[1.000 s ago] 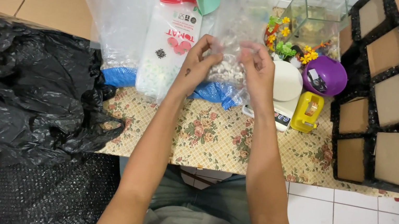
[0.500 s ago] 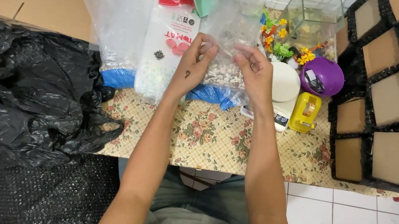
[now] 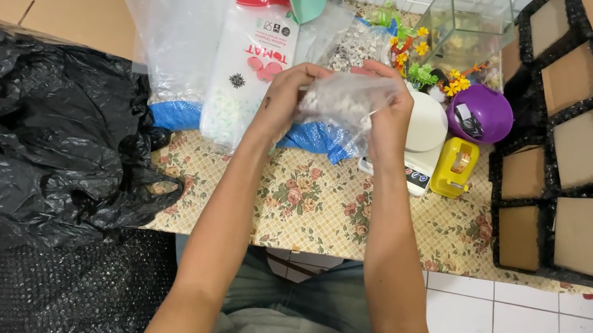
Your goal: The person measures small stones with a scoop and puts them into a plastic bag, then places the bag into a black pouch which is then put inside a cardboard box.
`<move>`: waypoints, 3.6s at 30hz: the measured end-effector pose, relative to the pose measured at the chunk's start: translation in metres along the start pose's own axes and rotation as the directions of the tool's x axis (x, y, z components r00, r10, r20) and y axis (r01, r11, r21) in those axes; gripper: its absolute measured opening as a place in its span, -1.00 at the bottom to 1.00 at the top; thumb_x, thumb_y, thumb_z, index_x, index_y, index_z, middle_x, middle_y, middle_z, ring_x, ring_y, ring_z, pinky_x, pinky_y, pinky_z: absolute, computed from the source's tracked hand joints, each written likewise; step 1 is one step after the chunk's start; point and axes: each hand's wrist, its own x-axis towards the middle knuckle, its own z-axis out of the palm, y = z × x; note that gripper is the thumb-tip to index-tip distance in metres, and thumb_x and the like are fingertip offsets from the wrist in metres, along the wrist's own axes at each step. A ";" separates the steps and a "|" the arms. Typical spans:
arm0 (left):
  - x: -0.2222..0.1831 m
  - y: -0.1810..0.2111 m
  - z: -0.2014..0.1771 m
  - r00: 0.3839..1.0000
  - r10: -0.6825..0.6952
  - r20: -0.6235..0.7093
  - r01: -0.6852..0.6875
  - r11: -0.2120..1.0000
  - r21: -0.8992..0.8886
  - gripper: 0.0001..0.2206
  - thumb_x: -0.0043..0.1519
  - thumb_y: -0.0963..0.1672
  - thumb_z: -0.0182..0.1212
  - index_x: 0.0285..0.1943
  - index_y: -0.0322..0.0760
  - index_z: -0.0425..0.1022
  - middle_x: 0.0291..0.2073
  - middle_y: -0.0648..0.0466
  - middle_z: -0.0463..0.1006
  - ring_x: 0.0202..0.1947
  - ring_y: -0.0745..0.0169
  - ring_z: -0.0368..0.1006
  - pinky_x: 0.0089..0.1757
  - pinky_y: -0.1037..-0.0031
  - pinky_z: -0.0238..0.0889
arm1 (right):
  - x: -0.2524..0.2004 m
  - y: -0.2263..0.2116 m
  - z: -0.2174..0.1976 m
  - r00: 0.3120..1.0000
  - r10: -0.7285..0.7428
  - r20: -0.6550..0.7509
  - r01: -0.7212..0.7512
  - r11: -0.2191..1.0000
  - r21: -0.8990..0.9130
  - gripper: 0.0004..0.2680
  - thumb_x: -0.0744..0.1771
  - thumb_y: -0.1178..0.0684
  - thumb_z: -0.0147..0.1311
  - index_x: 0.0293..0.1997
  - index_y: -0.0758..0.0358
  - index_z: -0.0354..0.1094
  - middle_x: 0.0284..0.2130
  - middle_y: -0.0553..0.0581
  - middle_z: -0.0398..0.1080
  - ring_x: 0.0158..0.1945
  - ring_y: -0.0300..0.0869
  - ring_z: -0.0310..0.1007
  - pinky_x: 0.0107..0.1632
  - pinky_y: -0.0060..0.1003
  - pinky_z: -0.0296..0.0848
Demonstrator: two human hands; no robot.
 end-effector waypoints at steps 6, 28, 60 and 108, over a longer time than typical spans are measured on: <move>0.023 -0.037 -0.023 0.944 0.135 0.301 0.031 0.872 -0.489 -0.44 -0.06 -0.31 -0.13 0.22 -0.51 0.36 0.03 -0.08 0.38 0.00 -0.14 0.53 0.19 0.15 0.38 | 0.017 0.033 -0.021 0.979 0.180 0.092 -0.202 0.891 0.406 -0.73 0.36 0.19 -0.13 0.20 0.40 0.24 0.03 0.23 0.43 -0.18 -0.26 0.50 -0.30 -0.51 0.60; 0.000 -0.014 -0.006 0.767 0.616 0.180 -0.577 0.539 0.613 -0.60 0.36 -0.26 0.06 0.33 0.06 0.39 0.01 0.14 0.42 -0.01 0.16 0.52 -0.10 0.38 0.47 | 0.005 0.024 -0.011 0.959 0.089 0.269 -0.193 0.899 0.392 -0.53 0.35 0.28 0.09 0.46 0.35 0.03 -0.02 0.09 0.25 -0.07 -0.29 0.38 0.07 -0.41 0.50; -0.024 0.023 0.018 0.994 0.107 -0.006 -0.097 0.920 0.380 -0.06 0.13 0.18 0.37 0.56 -0.36 0.01 0.44 -0.32 0.12 0.41 -0.41 0.06 0.24 -0.09 0.13 | -0.003 0.012 0.005 0.991 -0.108 -0.073 0.093 0.978 -0.186 -0.89 0.38 -0.07 0.23 -0.11 0.01 0.41 -0.42 -0.16 0.43 -0.27 -0.47 0.34 -0.03 -0.45 0.40; 0.004 -0.014 -0.011 0.840 0.512 -0.178 -0.412 0.816 0.405 -0.80 0.31 0.06 0.19 -0.23 -0.01 0.48 -0.54 0.25 0.44 -0.45 0.48 0.44 -0.29 0.59 0.32 | -0.004 0.039 0.011 0.974 -0.070 0.214 0.069 0.998 0.014 -0.70 0.40 0.04 0.16 0.23 0.28 0.23 -0.20 0.13 0.45 -0.32 -0.21 0.58 -0.16 -0.33 0.66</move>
